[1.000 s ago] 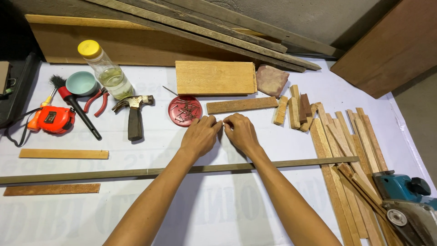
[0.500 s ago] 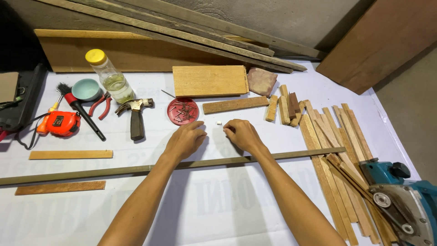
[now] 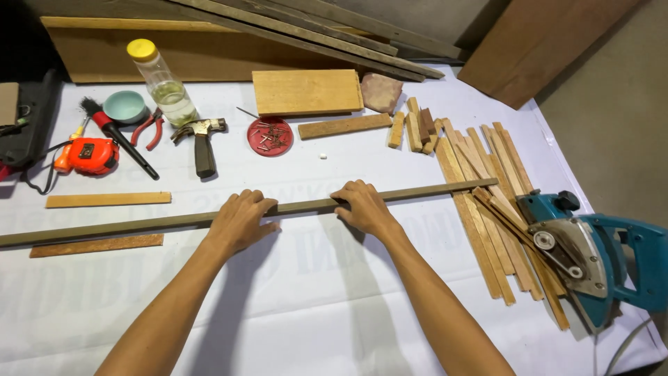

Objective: Measure and mark a wooden strip using a tape measure and pencil.

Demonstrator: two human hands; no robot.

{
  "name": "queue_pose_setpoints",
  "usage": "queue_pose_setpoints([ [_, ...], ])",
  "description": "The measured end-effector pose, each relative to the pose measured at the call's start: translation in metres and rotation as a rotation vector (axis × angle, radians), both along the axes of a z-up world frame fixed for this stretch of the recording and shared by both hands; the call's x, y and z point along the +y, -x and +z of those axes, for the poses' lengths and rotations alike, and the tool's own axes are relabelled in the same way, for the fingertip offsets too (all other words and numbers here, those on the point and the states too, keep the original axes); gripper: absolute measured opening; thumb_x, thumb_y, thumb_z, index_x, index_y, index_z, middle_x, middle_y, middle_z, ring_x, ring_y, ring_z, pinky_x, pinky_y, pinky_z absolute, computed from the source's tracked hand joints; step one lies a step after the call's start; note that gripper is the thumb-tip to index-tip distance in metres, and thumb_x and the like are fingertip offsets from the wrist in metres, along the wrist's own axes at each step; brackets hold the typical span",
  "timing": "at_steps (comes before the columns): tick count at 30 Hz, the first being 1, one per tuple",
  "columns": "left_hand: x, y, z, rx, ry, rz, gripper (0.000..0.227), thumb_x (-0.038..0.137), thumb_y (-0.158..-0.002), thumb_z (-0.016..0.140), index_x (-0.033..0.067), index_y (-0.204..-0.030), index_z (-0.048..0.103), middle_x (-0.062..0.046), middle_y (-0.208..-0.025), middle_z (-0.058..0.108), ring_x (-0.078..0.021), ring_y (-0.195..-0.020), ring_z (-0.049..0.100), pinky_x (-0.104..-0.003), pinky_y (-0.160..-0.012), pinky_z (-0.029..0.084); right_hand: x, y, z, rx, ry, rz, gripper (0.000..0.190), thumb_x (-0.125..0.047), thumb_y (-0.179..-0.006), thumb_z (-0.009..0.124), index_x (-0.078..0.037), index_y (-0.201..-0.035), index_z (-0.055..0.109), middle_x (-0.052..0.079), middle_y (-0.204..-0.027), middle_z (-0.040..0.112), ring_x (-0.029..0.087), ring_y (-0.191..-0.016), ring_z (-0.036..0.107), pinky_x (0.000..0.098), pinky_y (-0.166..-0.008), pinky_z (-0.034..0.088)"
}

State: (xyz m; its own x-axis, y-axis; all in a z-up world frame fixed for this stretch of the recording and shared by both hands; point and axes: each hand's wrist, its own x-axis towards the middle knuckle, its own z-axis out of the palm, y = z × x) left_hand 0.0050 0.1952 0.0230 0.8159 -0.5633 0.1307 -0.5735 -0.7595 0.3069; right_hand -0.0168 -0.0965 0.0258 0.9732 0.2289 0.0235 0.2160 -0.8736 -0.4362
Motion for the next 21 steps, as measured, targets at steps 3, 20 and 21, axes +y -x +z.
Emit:
queue_pose_setpoints([
  [3, 0.011, -0.003, -0.018, -0.037, 0.079, 0.060, 0.023, 0.024, -0.086, 0.073, 0.0148, -0.107, 0.073, -0.006, -0.098, 0.070, -0.0274, -0.095, 0.065, -0.042, -0.087, 0.050, 0.000, 0.002, -0.015, -0.138, -0.034, 0.006, 0.025, -0.014, -0.086, 0.078, -0.008, -0.110, 0.077, 0.009, -0.104, 0.071, 0.028, -0.099, 0.063, 0.0425, -0.092, 0.051],
  [20, 0.012, 0.030, 0.024, 0.267, -0.071, -0.003, 0.026, 0.027, -0.081, 0.063, 0.0089, -0.099, 0.063, -0.015, -0.083, 0.074, -0.0379, -0.080, 0.069, -0.049, -0.076, 0.054, 0.017, 0.075, 0.023, -0.178, -0.124, -0.038, 0.014, -0.011, -0.078, 0.070, -0.006, -0.090, 0.074, 0.008, -0.087, 0.069, 0.025, -0.084, 0.067, 0.0419, -0.083, 0.054],
  [21, 0.013, 0.035, 0.021, 0.273, -0.090, -0.014, 0.026, 0.026, -0.080, 0.063, 0.0088, -0.099, 0.063, -0.014, -0.083, 0.074, -0.0379, -0.080, 0.070, -0.049, -0.077, 0.055, 0.019, 0.082, 0.021, -0.174, -0.117, -0.049, 0.014, -0.012, -0.078, 0.069, -0.006, -0.090, 0.074, 0.008, -0.086, 0.069, 0.025, -0.084, 0.067, 0.0417, -0.082, 0.055],
])
